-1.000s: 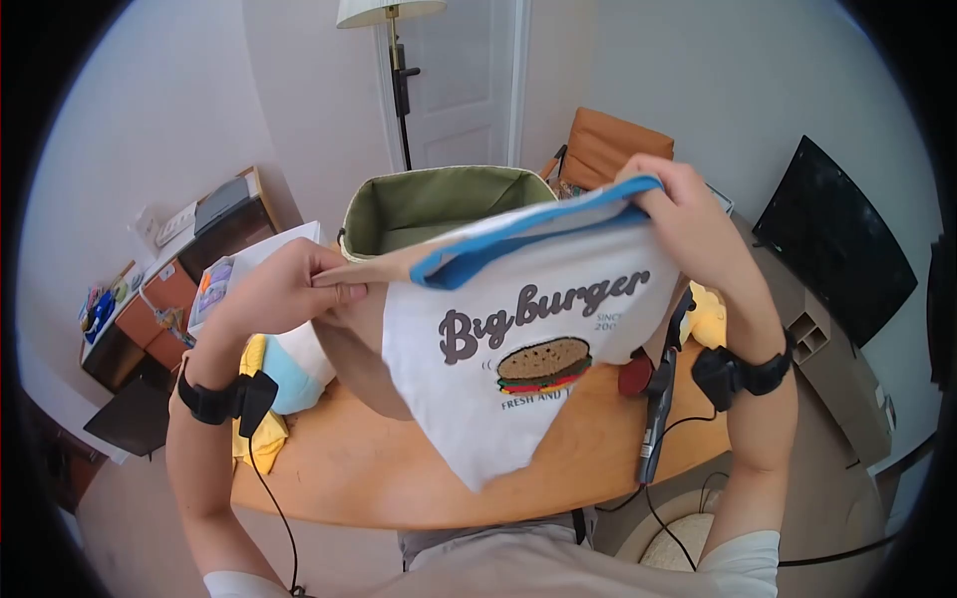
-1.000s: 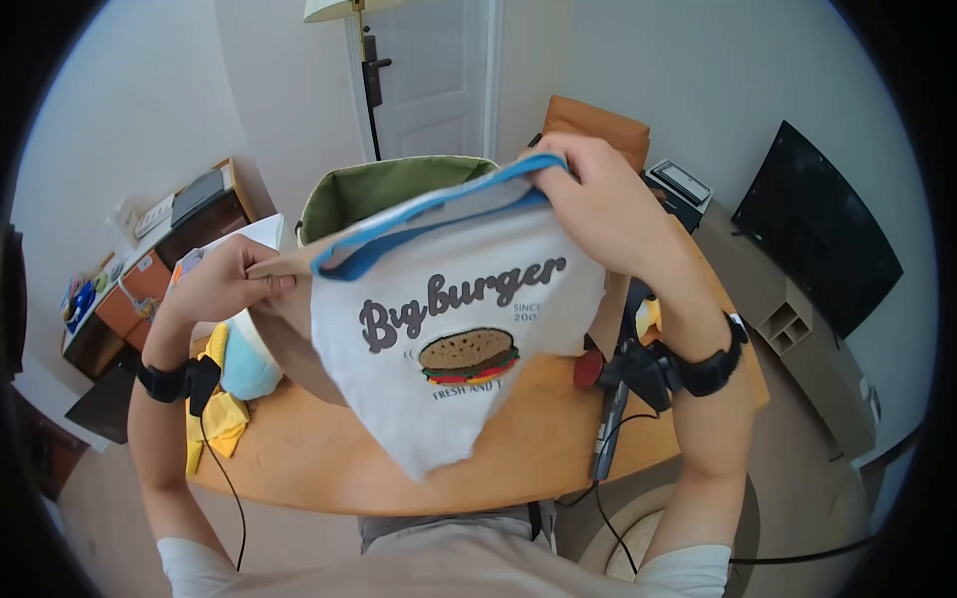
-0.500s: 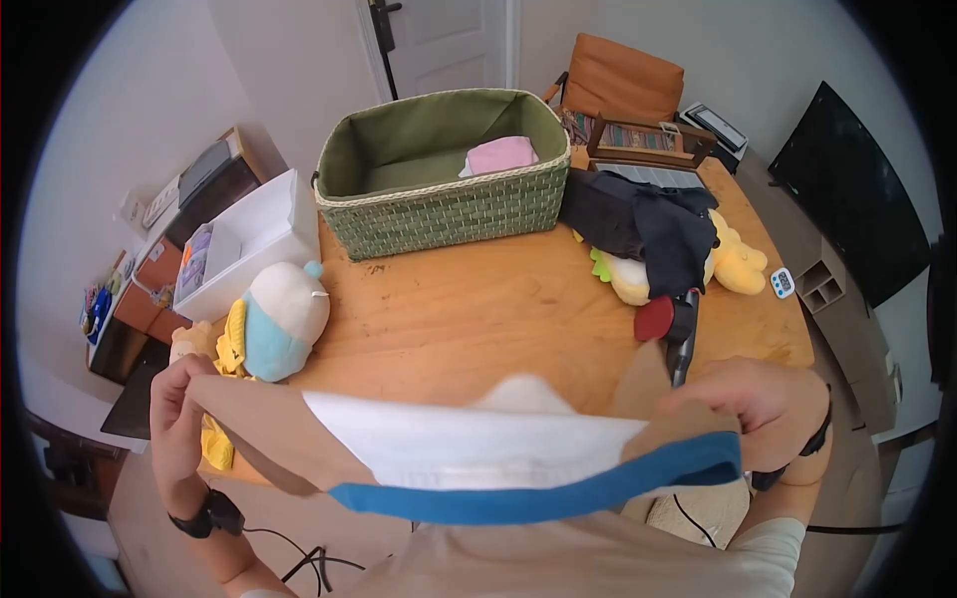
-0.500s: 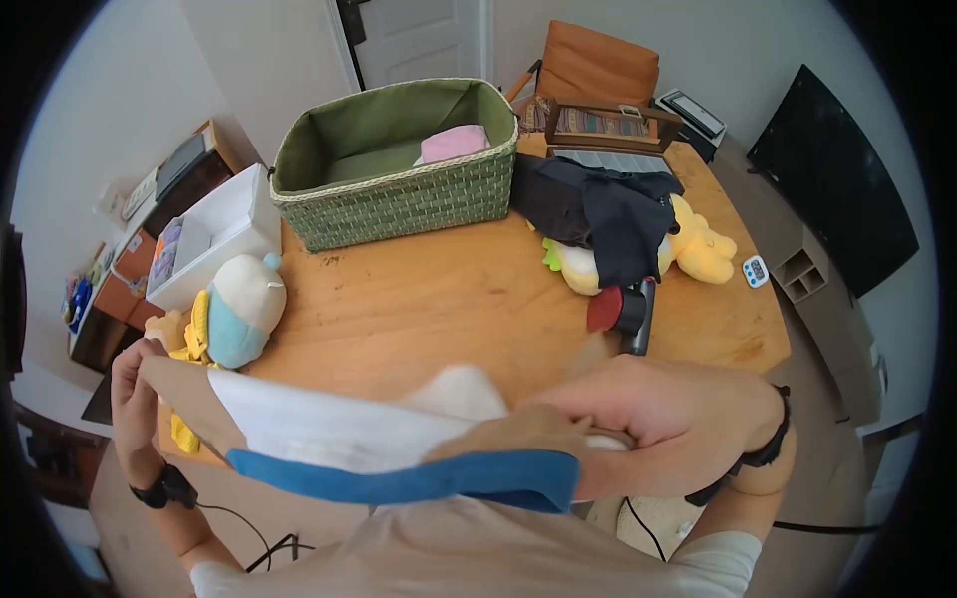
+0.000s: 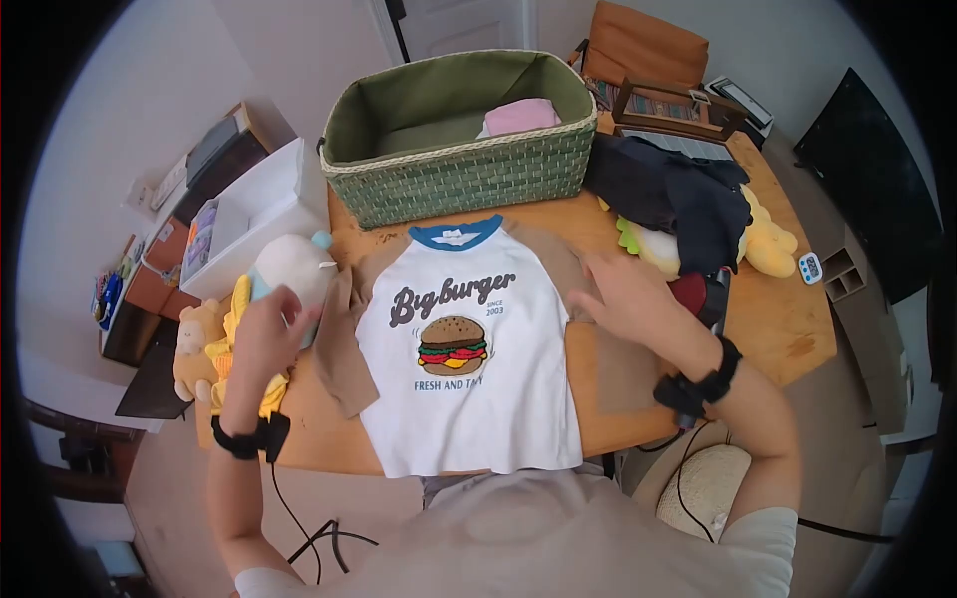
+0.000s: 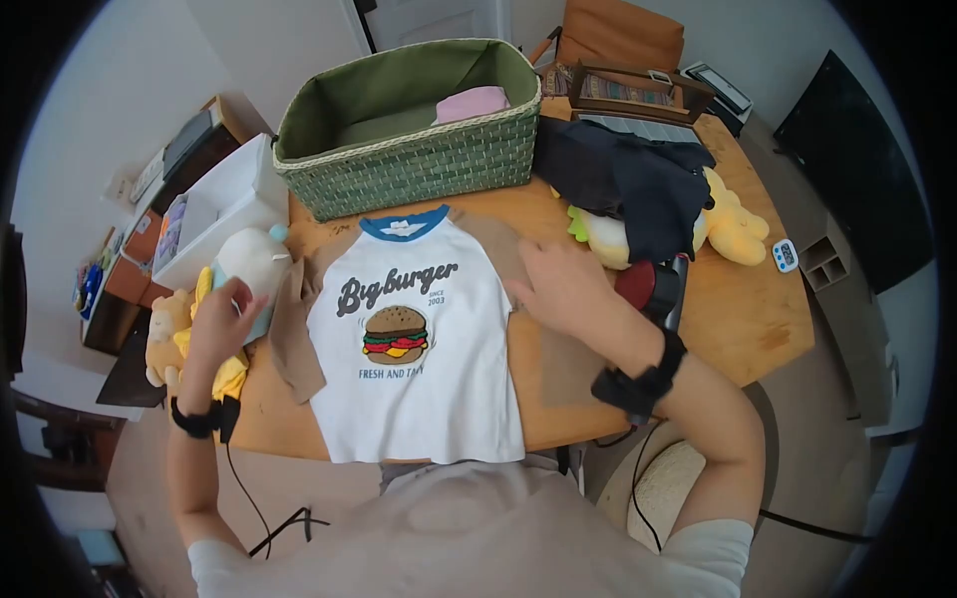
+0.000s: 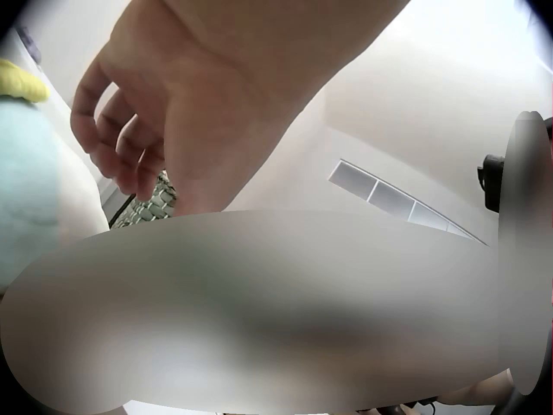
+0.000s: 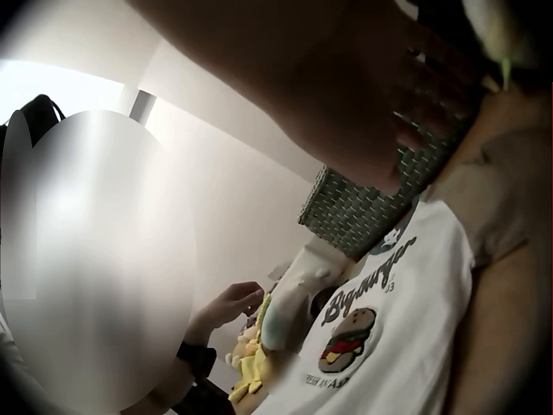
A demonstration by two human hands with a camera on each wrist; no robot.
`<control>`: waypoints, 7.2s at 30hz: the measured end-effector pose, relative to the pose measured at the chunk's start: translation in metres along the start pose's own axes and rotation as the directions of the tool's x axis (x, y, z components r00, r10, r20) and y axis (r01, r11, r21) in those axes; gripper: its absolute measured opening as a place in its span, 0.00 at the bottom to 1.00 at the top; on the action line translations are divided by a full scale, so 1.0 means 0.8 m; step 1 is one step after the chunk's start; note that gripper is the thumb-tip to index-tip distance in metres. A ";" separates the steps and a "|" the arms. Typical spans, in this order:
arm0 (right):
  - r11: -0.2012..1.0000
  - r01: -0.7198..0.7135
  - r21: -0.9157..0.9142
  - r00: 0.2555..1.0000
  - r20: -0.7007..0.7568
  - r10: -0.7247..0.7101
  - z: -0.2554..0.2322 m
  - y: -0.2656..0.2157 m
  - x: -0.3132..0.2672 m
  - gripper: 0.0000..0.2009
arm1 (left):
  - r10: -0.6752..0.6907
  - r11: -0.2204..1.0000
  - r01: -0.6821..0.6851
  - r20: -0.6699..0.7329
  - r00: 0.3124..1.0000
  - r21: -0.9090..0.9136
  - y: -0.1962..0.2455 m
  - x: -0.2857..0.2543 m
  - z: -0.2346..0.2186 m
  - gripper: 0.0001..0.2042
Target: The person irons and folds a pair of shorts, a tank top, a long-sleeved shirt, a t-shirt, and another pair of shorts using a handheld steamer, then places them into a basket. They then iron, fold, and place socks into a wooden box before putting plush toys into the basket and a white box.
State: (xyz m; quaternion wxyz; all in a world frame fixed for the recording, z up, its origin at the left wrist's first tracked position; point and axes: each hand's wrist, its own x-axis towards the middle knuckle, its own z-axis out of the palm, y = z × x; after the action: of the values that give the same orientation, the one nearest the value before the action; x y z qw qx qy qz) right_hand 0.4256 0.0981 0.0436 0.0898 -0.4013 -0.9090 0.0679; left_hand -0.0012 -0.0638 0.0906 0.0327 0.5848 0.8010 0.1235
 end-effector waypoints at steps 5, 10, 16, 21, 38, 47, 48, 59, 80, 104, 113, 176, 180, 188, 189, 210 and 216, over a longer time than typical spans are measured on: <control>0.980 -0.188 -0.073 0.927 0.316 0.201 0.023 -0.021 -0.064 0.24 | -0.041 0.984 -0.013 0.304 0.952 0.176 0.023 -0.069 0.056 0.21; 0.979 -0.200 -0.023 0.954 0.224 0.200 0.048 -0.010 -0.088 0.21 | 0.035 0.974 -0.109 0.340 0.940 0.201 0.014 -0.084 0.091 0.17; 0.980 -0.196 0.023 0.963 0.195 0.188 0.050 -0.002 -0.101 0.13 | 0.146 0.979 -0.059 0.460 0.876 -0.197 -0.023 -0.063 0.050 0.13; 0.907 -0.307 0.289 0.949 0.171 0.266 0.052 0.014 -0.106 0.09 | -0.391 0.530 0.435 0.246 0.887 -0.728 -0.142 -0.043 -0.002 0.08; 0.961 -0.187 0.203 0.929 0.353 0.106 0.038 0.021 -0.147 0.16 | 0.241 0.918 -0.185 0.121 0.963 -0.351 -0.013 -0.139 0.119 0.12; 0.958 -0.220 0.185 0.922 0.360 0.142 0.019 -0.009 -0.158 0.17 | -0.001 0.436 0.186 0.207 0.978 -0.880 -0.008 -0.201 0.181 0.15; 0.957 -0.231 0.173 0.927 0.338 0.163 0.023 -0.011 -0.162 0.17 | 0.123 0.606 0.064 0.173 0.977 -0.793 -0.012 -0.202 0.178 0.14; 0.988 -0.115 0.106 0.991 0.076 0.108 0.060 -0.025 -0.202 0.15 | -0.399 0.703 0.302 -0.006 0.917 -0.644 -0.019 -0.227 0.156 0.13; 0.717 -0.511 0.473 0.591 -0.412 0.693 0.025 0.076 -0.191 0.14 | -0.474 0.681 0.015 -0.425 0.771 -0.732 -0.024 -0.238 0.223 0.09; 0.500 -0.416 0.759 0.582 -0.200 0.788 0.102 0.108 -0.225 0.24 | 0.468 0.623 -0.592 -0.364 0.806 -0.511 0.150 -0.226 0.155 0.10; 0.437 -0.428 0.791 0.568 -0.141 0.811 0.098 0.103 -0.225 0.24 | 0.740 0.661 -0.664 0.160 0.653 -0.349 0.244 -0.183 0.199 0.11; 0.962 -0.270 0.030 0.962 0.049 0.268 0.035 0.007 -0.171 0.13 | -0.058 0.963 0.039 -0.062 0.996 -0.268 -0.009 -0.051 0.076 0.07; 0.973 -0.226 -0.041 0.974 0.005 0.227 0.041 0.034 -0.180 0.13 | 0.035 0.952 -0.037 -0.012 0.999 -0.303 0.020 -0.054 0.079 0.07; 0.672 -0.382 0.635 0.812 -0.118 0.572 0.044 0.022 -0.179 0.09 | 0.728 0.634 -0.430 0.309 0.611 -0.642 0.215 -0.041 0.115 0.09; 0.773 -0.363 0.521 0.878 -0.087 0.471 0.037 0.014 -0.176 0.08 | 0.753 0.620 -0.432 0.341 0.563 -0.655 0.242 -0.040 0.130 0.11; 0.273 -0.302 0.913 0.717 0.029 0.697 0.048 0.136 -0.291 0.30 | 0.823 0.561 -0.799 0.248 0.511 -0.215 0.393 -0.011 0.224 0.10; -0.099 0.220 0.970 0.609 -0.057 0.791 0.059 0.113 -0.353 0.22 | 0.893 0.383 -0.753 0.006 0.451 -0.534 0.466 0.011 0.232 0.11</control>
State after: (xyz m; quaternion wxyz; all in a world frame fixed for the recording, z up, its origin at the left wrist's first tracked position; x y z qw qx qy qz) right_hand 0.6675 -0.0535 -0.0506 0.6430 -0.4184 -0.3319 0.5489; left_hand 0.3786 0.0807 -0.0005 0.2211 0.8920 0.3276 0.2195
